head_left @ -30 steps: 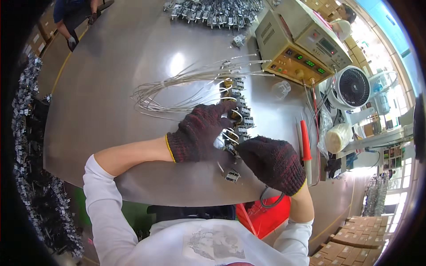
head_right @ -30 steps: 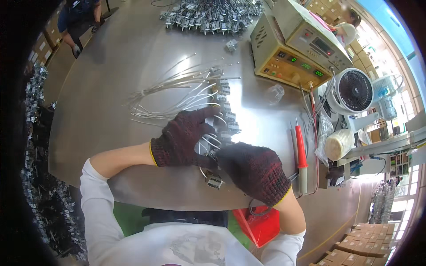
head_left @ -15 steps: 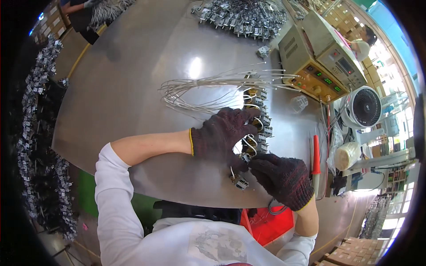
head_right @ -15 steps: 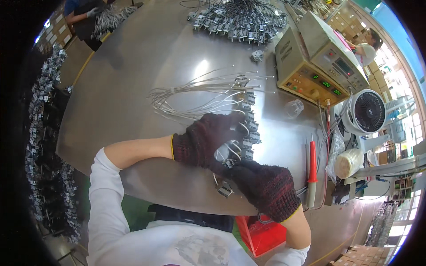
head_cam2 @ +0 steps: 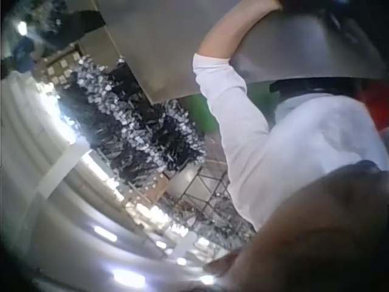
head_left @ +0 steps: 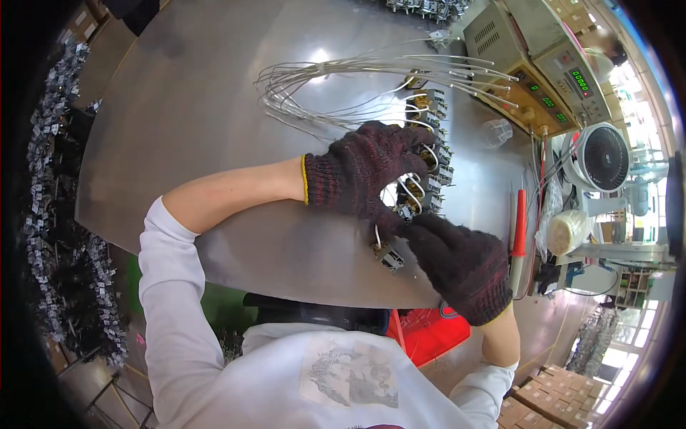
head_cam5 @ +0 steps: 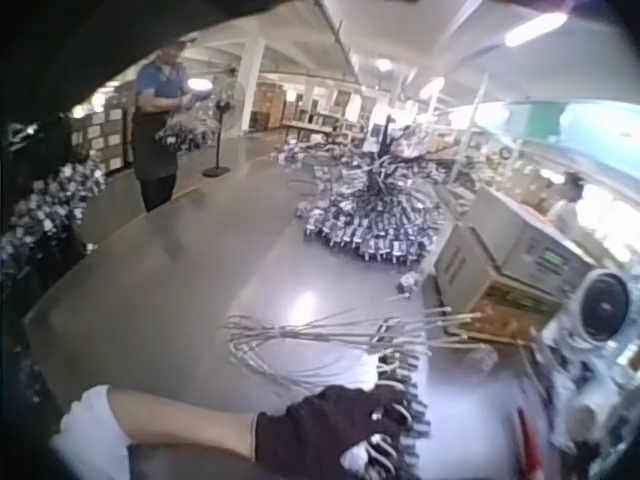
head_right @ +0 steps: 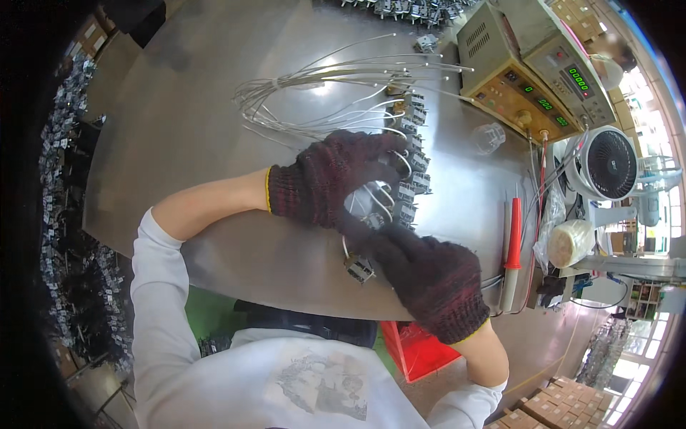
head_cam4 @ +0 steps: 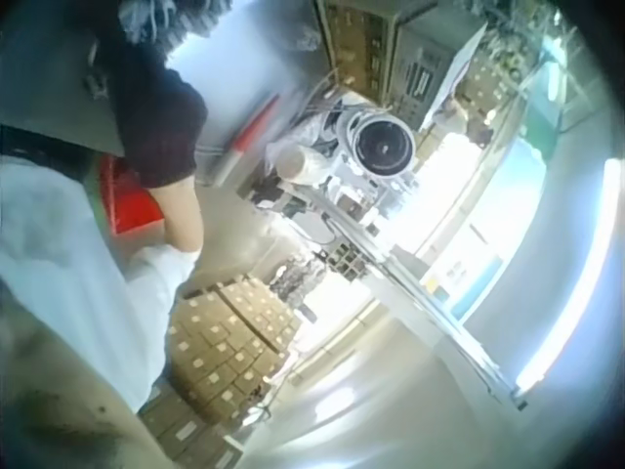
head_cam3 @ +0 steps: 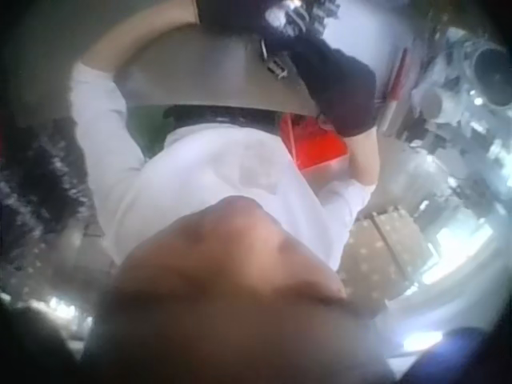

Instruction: Sorting and bundling sets of wiring harnesses with terminal components on a metal workbench.

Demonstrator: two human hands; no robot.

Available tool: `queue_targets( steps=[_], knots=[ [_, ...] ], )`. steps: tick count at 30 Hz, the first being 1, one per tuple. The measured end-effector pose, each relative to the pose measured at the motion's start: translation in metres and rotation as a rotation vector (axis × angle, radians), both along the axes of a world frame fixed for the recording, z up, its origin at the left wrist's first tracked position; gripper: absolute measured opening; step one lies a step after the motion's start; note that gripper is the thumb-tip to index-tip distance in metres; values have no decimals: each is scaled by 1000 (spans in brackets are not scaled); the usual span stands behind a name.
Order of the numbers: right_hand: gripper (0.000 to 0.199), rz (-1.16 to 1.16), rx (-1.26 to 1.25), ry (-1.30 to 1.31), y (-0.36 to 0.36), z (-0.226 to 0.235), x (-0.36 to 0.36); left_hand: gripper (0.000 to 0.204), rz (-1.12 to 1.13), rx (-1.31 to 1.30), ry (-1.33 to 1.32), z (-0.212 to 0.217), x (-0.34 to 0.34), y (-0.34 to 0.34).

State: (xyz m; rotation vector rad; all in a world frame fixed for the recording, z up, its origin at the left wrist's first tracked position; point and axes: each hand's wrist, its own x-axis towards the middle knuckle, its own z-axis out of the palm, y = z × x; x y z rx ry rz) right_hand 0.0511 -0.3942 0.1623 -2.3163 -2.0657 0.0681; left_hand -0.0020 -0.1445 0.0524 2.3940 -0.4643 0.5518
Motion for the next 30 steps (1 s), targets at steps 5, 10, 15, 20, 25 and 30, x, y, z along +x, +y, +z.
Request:
queue_targets(
  steps=[5, 10, 15, 20, 25, 30],
  knots=[
    [33, -229, 80, 342, -15, -3, -5, 84, 13, -14, -22, -5, -2, -3],
    [25, -405, 247, 633, -46, 4, -27, 90, 2, 20, 3, 0, -6, -3],
    [24, -437, 242, 818, -51, -14, -48, 86, -15, -34, 12, -6, -5, -1],
    [34, -253, 220, 272, -47, -31, -43, 85, -15, -39, 60, -3, 0, -3],
    [33, -56, 166, 8, -42, -31, -37, 84, 35, -41, -32, -10, -1, -1],
    [26, 51, 219, -188, -55, -40, -27, 73, -73, -190, -220, -8, 5, -2]
  ],
)
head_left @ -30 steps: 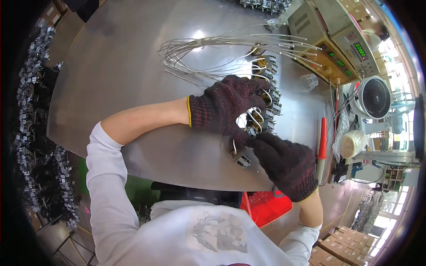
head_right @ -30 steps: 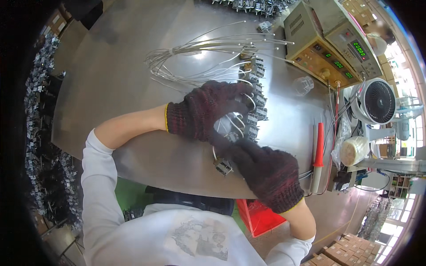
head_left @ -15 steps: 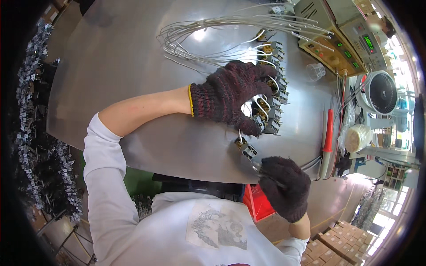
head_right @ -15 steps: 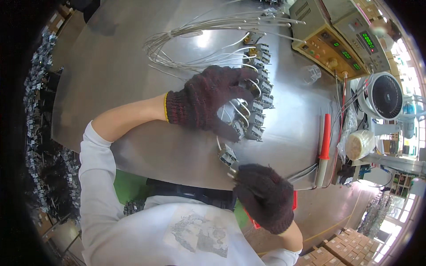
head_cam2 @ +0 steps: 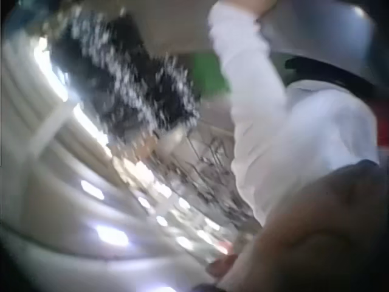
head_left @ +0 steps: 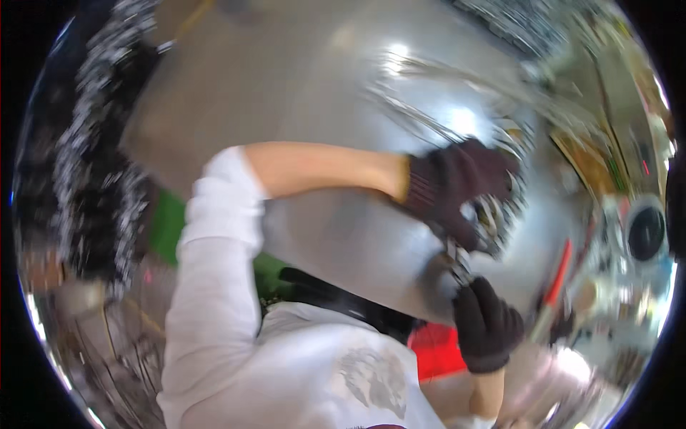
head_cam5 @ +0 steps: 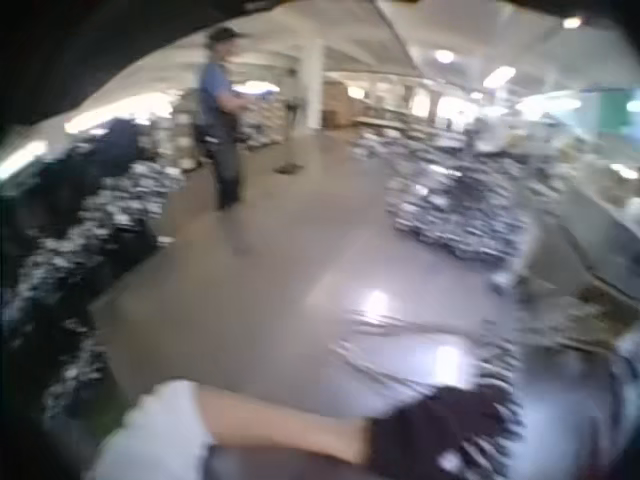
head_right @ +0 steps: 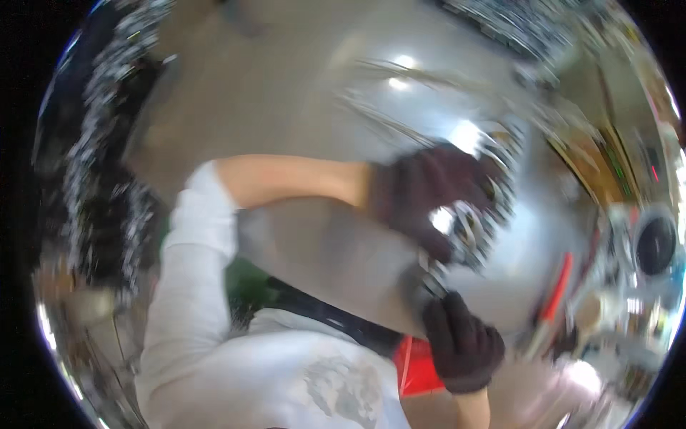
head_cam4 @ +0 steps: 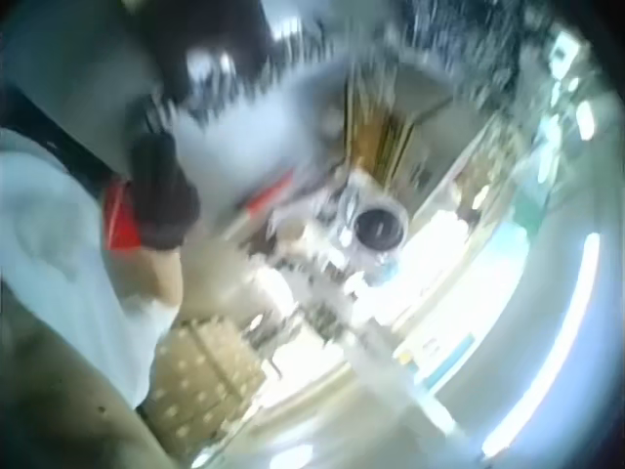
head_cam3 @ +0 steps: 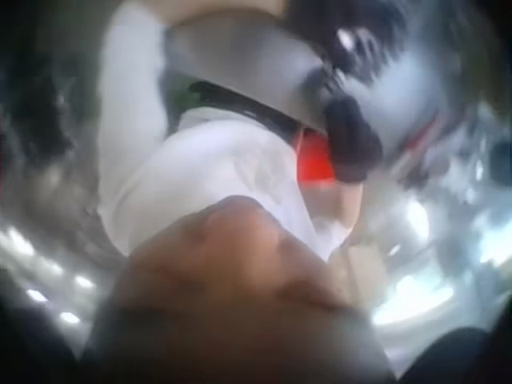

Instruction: Sorting and bundling sets of wiring harnesses with terminal components on a metal workbench.

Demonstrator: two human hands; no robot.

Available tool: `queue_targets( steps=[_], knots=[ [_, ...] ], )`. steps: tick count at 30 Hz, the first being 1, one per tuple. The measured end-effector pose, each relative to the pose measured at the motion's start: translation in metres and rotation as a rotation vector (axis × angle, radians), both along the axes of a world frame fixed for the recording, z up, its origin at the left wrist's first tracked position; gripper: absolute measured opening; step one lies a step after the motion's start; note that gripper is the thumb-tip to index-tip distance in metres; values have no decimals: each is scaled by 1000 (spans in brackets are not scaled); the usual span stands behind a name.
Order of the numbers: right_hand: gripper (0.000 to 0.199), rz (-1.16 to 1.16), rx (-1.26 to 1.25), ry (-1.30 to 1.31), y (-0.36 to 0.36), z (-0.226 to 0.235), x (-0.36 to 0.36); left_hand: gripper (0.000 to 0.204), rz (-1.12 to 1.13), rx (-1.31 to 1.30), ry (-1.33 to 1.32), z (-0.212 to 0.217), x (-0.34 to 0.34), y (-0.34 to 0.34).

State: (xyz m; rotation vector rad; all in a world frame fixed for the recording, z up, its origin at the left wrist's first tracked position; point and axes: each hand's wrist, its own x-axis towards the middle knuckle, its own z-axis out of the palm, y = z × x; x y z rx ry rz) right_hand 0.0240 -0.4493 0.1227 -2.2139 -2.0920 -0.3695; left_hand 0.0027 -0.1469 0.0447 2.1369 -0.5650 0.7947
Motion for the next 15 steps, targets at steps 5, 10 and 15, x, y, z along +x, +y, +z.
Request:
queue_targets(
  steps=[5, 10, 15],
  knots=[
    [24, 45, 7, -157, -17, -7, 13, 81, 52, 202, 37, -10, 23, -16],
    [39, -9, -230, 299, -43, -8, 44, 86, 77, 300, 25, -2, 35, -18],
    [38, -18, -250, 418, -39, -26, 90, 106, -32, 319, -27, -7, 54, 8]
  ],
)
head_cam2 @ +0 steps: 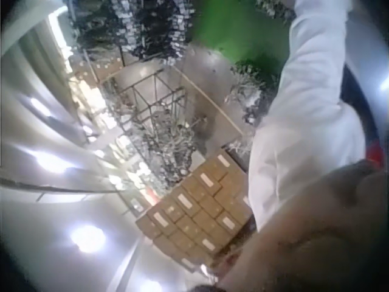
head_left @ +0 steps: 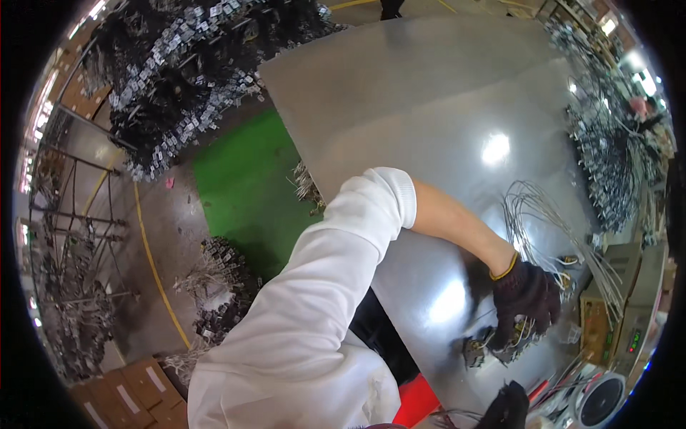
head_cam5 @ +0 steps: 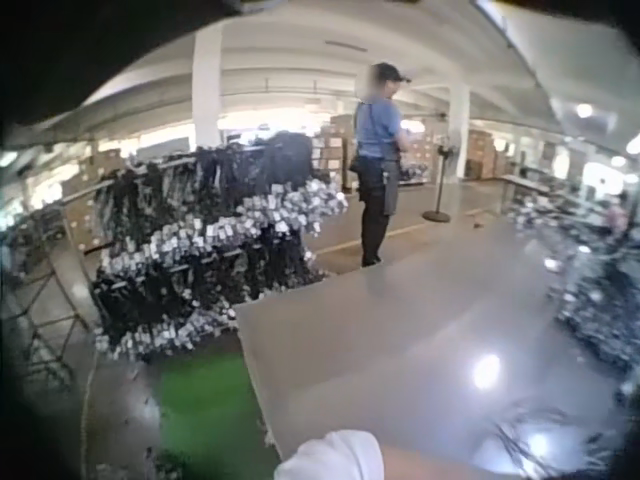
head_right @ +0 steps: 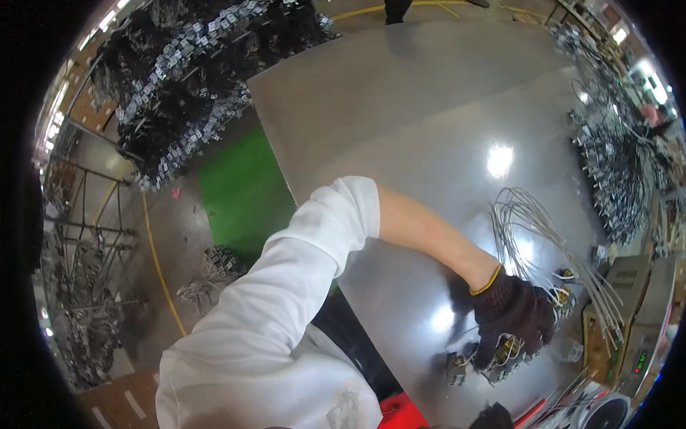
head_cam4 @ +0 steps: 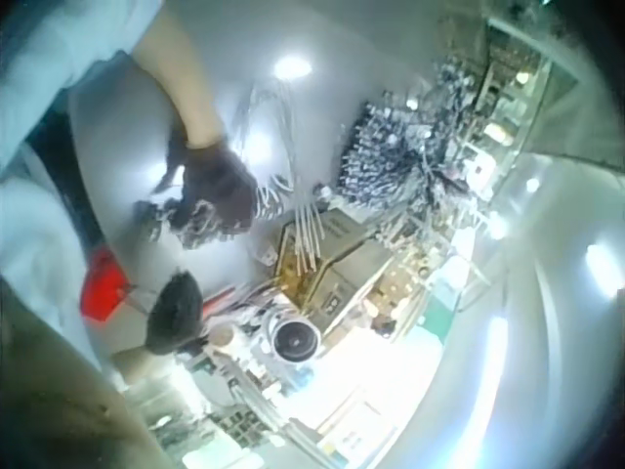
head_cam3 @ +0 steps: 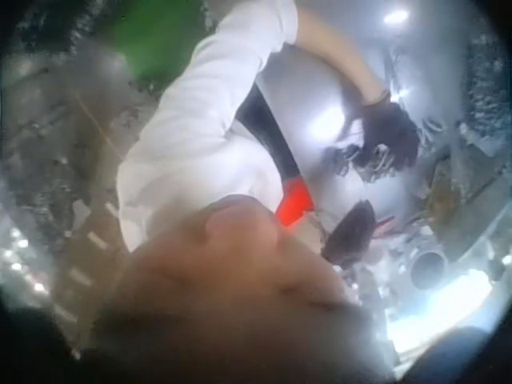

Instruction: Sorting and bundling sets of wiring harnesses with terminal components on a metal workbench.

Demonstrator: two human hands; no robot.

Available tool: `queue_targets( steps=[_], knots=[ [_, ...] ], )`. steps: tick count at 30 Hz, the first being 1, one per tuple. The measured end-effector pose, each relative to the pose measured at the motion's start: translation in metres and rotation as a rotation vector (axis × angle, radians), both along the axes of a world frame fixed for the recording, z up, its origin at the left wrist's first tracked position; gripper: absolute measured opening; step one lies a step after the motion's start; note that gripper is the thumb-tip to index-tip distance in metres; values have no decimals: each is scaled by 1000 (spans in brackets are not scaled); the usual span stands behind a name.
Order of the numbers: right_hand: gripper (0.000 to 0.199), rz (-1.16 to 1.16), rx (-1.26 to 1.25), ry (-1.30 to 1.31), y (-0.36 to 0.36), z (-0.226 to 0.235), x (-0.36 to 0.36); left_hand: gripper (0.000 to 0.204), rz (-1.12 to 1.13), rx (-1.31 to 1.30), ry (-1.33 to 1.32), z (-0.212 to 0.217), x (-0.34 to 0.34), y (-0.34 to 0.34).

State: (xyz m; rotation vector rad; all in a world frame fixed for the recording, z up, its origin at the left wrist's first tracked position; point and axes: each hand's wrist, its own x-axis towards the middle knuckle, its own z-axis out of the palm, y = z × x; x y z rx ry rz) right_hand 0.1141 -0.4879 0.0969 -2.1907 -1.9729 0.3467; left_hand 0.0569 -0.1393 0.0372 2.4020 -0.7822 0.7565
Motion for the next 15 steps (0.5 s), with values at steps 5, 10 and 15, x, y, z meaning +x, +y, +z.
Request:
queue_targets(
  steps=[5, 10, 15],
  knots=[
    [37, -150, -42, 81, -19, 6, 30, 130, 169, 381, -168, 27, 2, 38],
    [37, -257, -74, 180, -11, 20, 59, 125, 541, 190, -51, -30, 7, 58],
    [44, -243, -72, -214, 18, 60, 28, 104, 464, 258, 85, -21, -4, 42]
  ],
)
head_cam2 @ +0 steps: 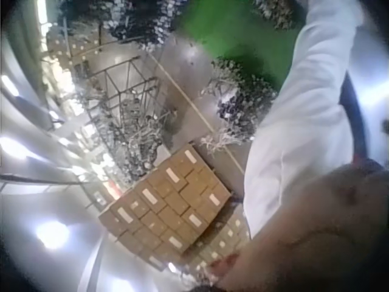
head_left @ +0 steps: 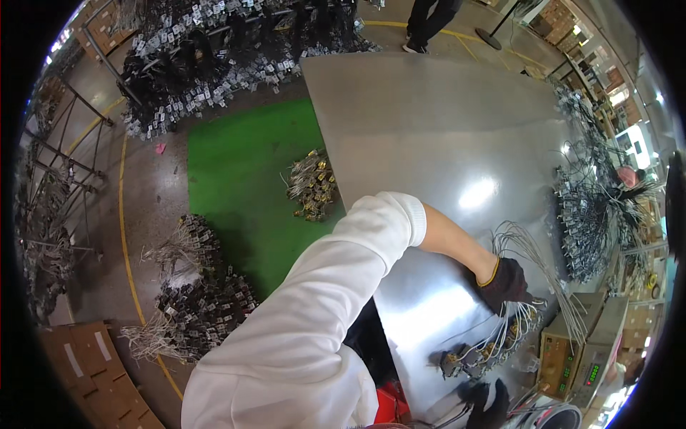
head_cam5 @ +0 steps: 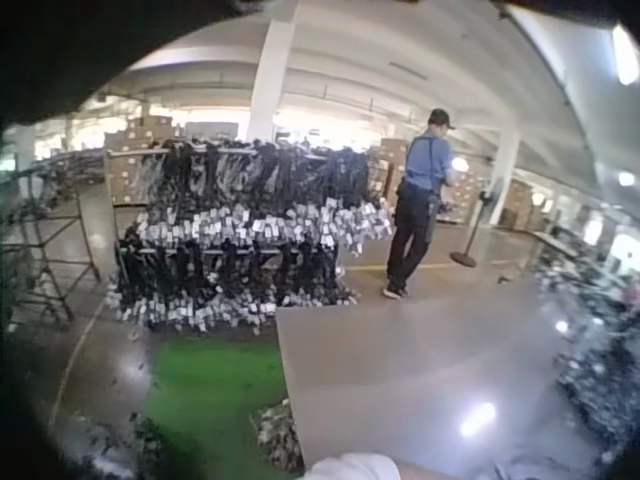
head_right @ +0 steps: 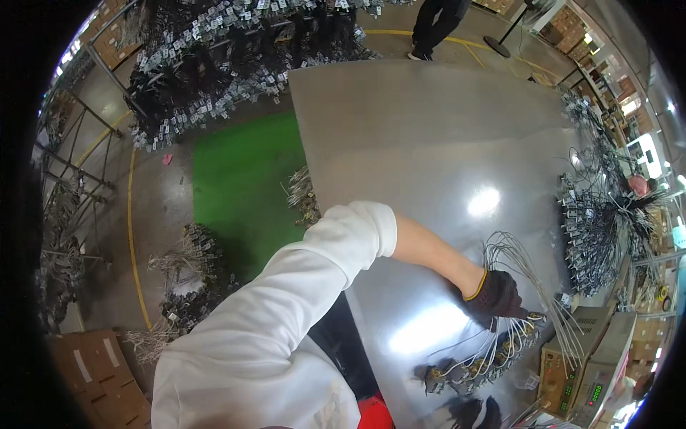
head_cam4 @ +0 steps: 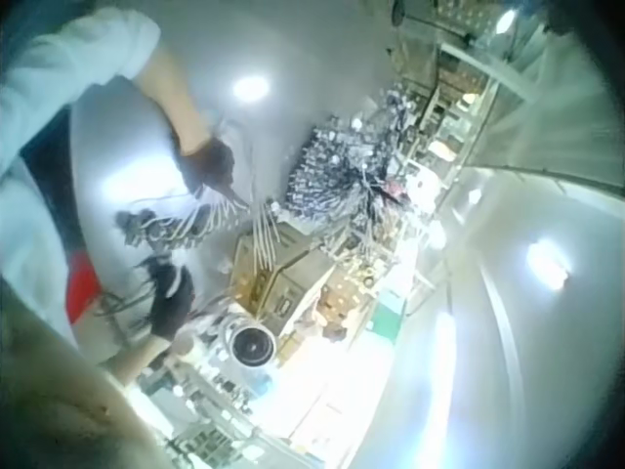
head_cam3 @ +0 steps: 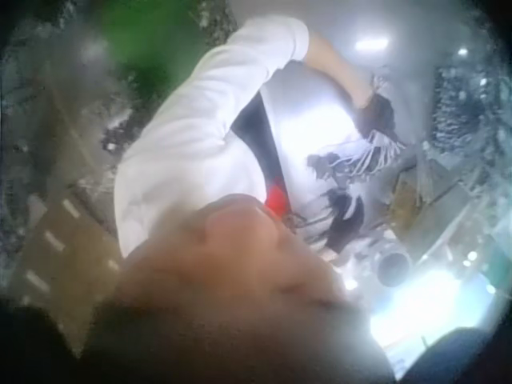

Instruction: Sorting and bundling sets of wiring harnesses with terminal components on a metal workbench.

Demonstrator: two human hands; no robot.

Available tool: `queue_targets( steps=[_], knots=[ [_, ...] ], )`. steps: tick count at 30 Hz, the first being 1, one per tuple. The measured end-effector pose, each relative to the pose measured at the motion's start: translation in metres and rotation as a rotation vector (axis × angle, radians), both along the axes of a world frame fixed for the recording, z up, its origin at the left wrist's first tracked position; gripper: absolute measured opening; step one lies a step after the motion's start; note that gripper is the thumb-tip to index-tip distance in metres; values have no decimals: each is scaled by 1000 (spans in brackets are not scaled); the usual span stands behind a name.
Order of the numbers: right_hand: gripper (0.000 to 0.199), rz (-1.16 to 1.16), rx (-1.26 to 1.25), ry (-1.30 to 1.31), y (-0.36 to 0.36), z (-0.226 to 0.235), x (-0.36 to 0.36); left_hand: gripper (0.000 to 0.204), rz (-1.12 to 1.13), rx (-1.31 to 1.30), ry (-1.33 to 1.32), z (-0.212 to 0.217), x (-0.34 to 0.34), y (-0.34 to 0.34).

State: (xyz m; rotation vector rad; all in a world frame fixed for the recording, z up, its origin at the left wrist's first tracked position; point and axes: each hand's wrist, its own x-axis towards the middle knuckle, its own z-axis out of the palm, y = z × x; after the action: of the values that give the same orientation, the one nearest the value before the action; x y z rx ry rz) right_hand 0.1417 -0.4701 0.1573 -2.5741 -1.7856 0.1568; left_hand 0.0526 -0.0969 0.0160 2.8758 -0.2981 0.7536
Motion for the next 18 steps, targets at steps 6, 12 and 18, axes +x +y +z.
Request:
queue_targets(
  steps=[6, 12, 18],
  knots=[
    [49, 287, 146, -138, 39, 12, 3, 82, 9, -11, -18, -11, -40, -4],
    [36, 513, 229, -24, 64, -3, 10, 20, 254, 86, -249, -4, -95, 18],
    [35, 595, 157, 108, 92, -12, -8, 16, 599, 337, 174, 115, -244, -11]
  ],
)
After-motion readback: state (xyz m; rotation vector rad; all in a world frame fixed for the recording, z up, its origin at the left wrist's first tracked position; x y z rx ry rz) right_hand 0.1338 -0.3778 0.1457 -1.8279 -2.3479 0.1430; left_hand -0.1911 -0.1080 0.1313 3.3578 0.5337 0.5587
